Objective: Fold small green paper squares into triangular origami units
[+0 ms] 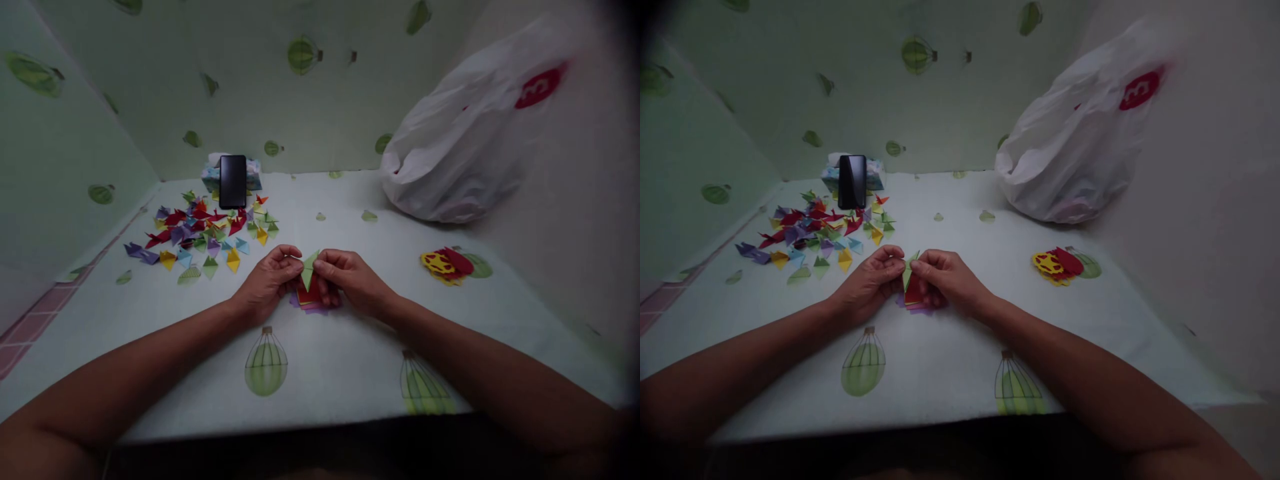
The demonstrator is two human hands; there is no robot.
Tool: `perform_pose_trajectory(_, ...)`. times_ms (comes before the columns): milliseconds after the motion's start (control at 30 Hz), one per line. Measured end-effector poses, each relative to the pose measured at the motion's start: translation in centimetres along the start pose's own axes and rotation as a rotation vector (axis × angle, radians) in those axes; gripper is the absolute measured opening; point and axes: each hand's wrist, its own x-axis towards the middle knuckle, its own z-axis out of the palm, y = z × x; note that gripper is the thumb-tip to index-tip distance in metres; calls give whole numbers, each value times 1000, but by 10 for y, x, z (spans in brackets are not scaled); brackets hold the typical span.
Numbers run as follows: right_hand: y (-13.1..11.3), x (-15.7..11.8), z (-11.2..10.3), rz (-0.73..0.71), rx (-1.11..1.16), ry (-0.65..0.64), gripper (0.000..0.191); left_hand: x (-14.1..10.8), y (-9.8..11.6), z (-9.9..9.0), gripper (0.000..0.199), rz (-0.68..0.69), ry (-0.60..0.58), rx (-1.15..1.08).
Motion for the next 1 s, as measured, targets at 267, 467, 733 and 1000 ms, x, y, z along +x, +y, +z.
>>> perform_pose_trajectory(267, -1, -1, 3, 39, 30, -41, 26, 1, -4, -4, 28, -51, -39, -61)
perform_pose_trajectory(467, 0, -1, 5, 66, 82, -54, 28, 1, -4, -2, 34, -104, -59, -65)
perform_pose_trajectory(733, 1, -2, 5, 86, 130, -66, 21, 0, -5, -2, 25, 15, -39, 10)
perform_pose_trajectory(1000, -3, -4, 12, -36, -231, 139, 2, -7, -3, 2, 9, 317, 35, 581)
